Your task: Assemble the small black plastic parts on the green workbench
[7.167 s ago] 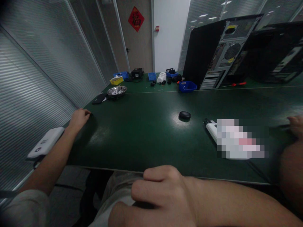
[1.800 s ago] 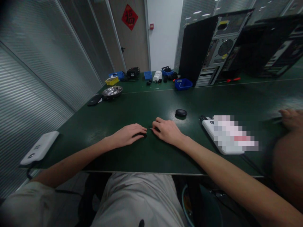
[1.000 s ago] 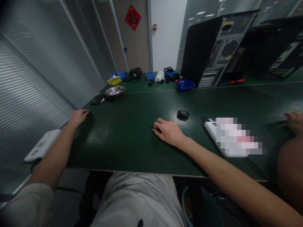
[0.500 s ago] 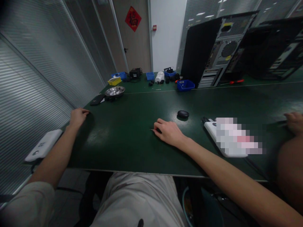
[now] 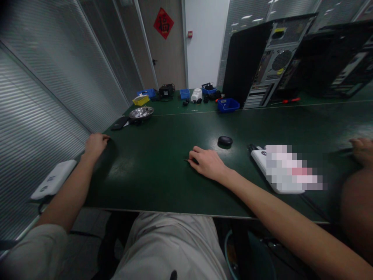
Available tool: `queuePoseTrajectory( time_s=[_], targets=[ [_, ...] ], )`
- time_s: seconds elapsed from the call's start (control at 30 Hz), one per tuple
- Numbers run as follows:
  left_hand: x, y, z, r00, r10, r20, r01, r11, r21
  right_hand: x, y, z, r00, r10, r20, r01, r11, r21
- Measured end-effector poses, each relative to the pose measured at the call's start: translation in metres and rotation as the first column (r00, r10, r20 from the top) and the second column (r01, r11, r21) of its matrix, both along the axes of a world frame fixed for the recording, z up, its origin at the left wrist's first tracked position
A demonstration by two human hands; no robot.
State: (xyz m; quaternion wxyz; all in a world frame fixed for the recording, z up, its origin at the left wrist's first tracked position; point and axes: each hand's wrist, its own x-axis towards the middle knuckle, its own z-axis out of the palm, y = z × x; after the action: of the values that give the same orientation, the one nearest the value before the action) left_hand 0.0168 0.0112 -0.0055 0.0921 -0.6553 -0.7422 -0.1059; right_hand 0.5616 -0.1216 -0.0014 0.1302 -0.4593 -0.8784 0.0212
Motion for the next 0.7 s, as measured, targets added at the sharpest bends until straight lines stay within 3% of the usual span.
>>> queuePoseTrajectory(
  time_s=[0.23,0.7],
  targets=[
    [-0.017,0.008,0.000,0.993,-0.036,0.114,0.038,0.999,-0.012,0.000,0.000,0.002,1.000,0.006,-0.011,-0.006,1.000,-0.010],
    [-0.019,0.008,-0.001,0.928,0.089,0.362,-0.094,0.996,-0.005,0.000,0.001,0.000,1.000,0.006,-0.017,-0.006,1.000,-0.022]
  ],
)
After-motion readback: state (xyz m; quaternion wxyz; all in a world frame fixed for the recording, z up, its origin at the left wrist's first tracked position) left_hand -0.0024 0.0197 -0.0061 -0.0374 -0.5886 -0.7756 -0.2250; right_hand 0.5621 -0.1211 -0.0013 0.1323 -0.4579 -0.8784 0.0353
